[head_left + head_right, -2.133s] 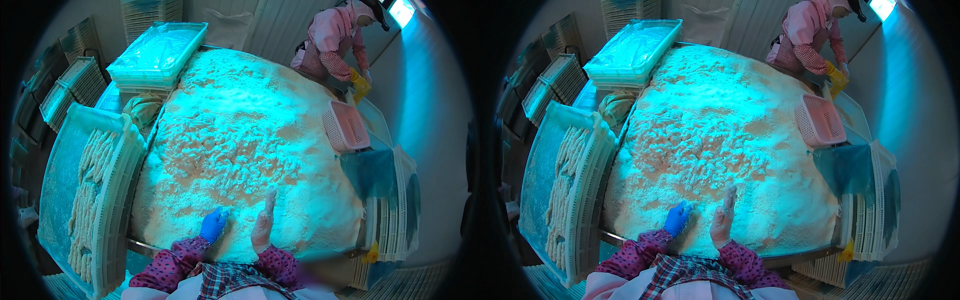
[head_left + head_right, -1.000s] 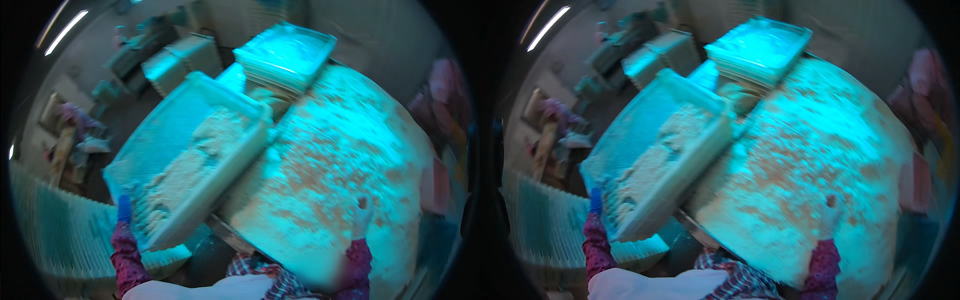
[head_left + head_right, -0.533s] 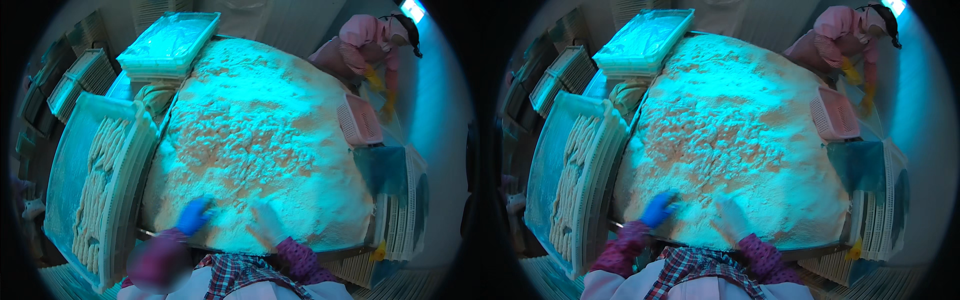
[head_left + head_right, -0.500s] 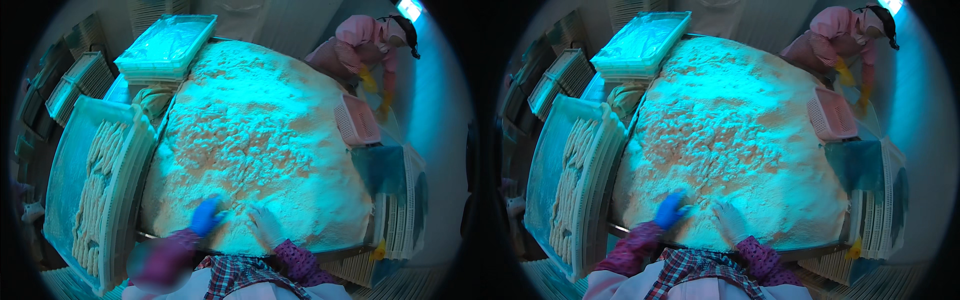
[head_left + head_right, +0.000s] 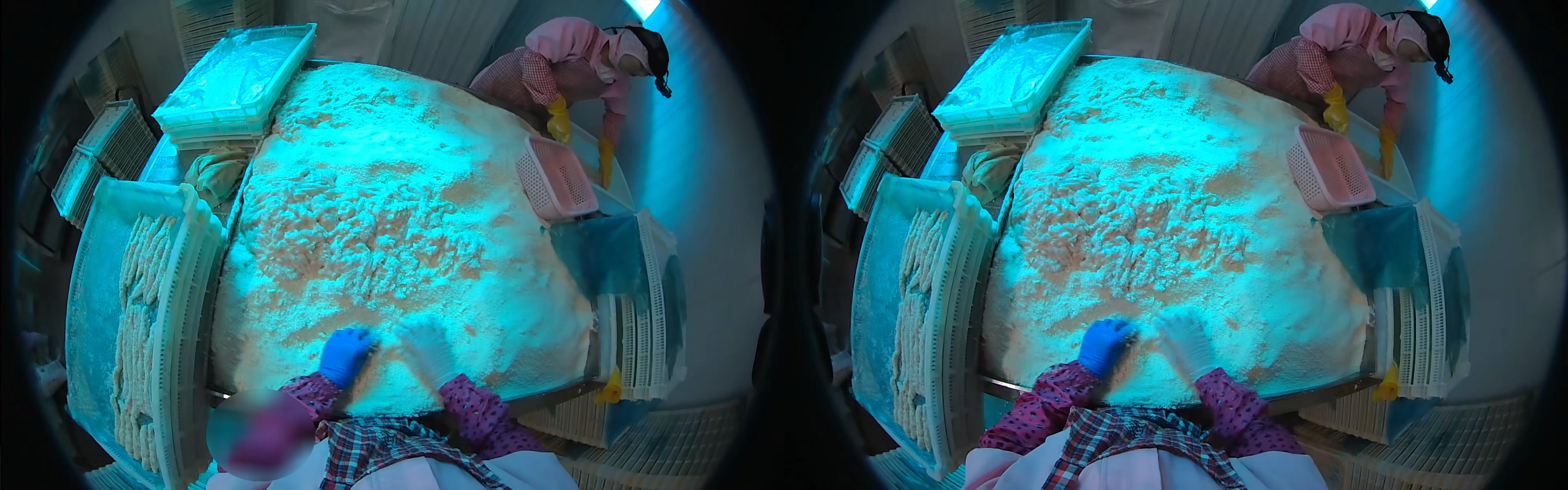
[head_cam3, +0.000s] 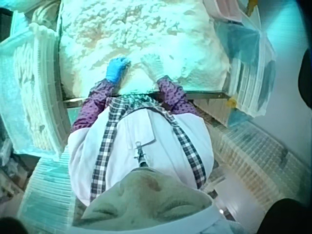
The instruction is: The person repeatedly takes small portions of dough from a large pile, rolls them into elongated shapes, and places them into a tray. Another person works alongside at the same table, performing similar actions.
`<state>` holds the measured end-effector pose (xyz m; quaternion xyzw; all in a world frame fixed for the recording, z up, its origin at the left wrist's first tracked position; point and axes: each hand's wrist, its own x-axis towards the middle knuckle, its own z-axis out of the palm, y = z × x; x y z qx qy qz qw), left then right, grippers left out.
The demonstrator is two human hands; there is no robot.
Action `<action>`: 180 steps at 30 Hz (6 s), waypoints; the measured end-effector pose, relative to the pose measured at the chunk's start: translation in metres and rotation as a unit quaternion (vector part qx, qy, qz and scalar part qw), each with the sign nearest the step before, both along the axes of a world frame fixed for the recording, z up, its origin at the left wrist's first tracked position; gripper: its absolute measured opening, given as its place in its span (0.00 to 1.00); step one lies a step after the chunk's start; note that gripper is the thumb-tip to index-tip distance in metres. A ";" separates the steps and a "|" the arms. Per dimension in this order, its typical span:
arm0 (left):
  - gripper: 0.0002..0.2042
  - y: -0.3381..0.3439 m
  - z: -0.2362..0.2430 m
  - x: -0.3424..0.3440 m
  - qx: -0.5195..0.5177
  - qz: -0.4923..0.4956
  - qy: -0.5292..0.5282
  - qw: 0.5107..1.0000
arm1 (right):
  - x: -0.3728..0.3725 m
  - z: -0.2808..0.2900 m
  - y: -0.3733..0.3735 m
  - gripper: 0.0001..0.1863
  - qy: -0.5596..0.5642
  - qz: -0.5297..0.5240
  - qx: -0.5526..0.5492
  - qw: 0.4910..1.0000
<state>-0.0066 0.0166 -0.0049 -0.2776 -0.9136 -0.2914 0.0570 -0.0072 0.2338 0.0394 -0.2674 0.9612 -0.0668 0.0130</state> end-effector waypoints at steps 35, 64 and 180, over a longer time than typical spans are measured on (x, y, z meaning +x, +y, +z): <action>0.29 -0.021 -0.010 0.034 0.767 0.173 -0.374 0.491 | -0.059 0.037 -0.112 0.26 0.014 -0.017 -0.344 0.939; 0.22 -0.311 0.176 -0.069 0.313 0.335 -0.101 0.883 | -0.061 0.020 0.001 0.12 -0.219 0.102 -0.308 0.920; 0.19 -0.410 0.139 -0.110 0.284 0.447 -0.030 0.848 | -0.084 0.050 0.005 0.09 -0.011 -0.068 -0.274 0.959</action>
